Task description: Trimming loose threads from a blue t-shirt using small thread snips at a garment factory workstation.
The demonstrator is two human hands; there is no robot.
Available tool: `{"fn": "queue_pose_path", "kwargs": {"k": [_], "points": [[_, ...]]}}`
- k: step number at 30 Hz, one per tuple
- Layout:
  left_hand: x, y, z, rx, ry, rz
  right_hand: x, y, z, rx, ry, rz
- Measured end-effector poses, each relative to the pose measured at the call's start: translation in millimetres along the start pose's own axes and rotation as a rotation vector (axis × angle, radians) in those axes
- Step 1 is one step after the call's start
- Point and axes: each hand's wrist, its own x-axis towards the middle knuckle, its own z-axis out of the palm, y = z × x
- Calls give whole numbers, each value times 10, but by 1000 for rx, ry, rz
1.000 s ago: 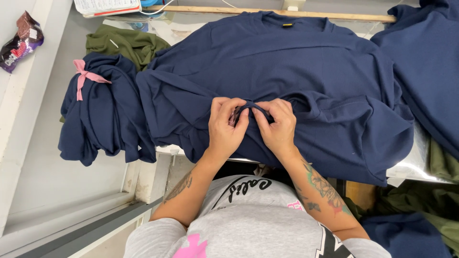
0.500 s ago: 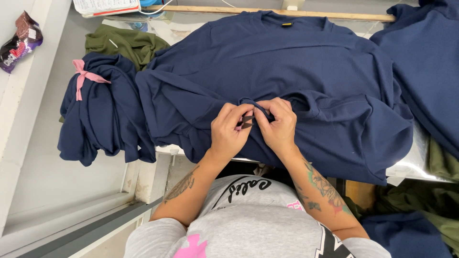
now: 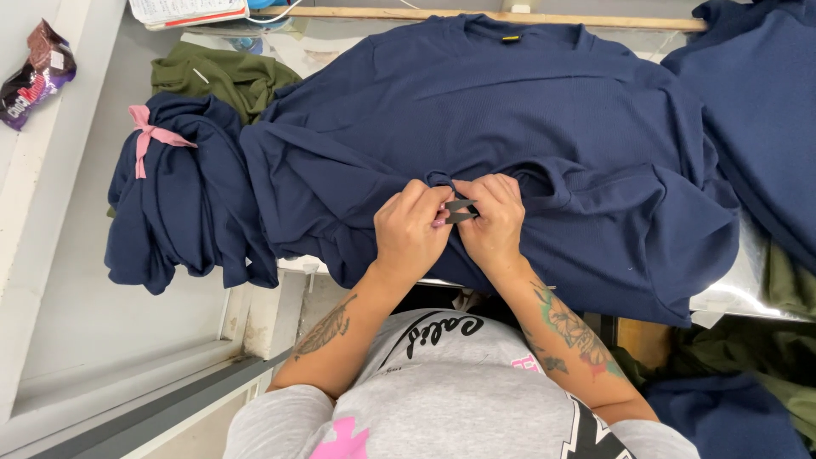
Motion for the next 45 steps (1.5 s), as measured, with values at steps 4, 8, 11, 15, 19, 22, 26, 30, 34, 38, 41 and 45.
{"fn": "queue_pose_path", "kwargs": {"k": [4, 8, 11, 15, 19, 22, 26, 30, 34, 38, 41, 45], "points": [[-3, 8, 62, 56, 2, 21, -21, 4, 12, -67, -10, -23], [144, 5, 1, -148, -18, -145, 67, -70, -53, 35, -27, 48], [203, -17, -61, -316, -36, -264, 62, -37, -68, 106, -45, 131], [238, 26, -150, -390, -72, -342, 37, -11, -68, 146, -69, 193], [223, 91, -165, -385, -63, -341, 38, -5, -64, 148, -72, 204], [248, 137, -191, -348, -50, -315, 21, 24, -62, 145, -80, 198], [296, 124, -243, -249, -104, -255, 30, 1, -81, 139, -98, 176], [241, 13, -238, -242, -135, -272, 144, -153, -173, 117, -63, 92], [197, -31, -250, -281, -109, -302, 324, -91, -511, -122, 0, -105], [92, -84, -185, -294, -99, -387, 215, 286, -796, -387, -18, -3], [71, -123, -152, -276, -97, -425, 137, 352, -964, -262, -62, 146], [110, -165, -131, -260, -88, -482, -21, 545, -1177, -140, -61, 349]]}}
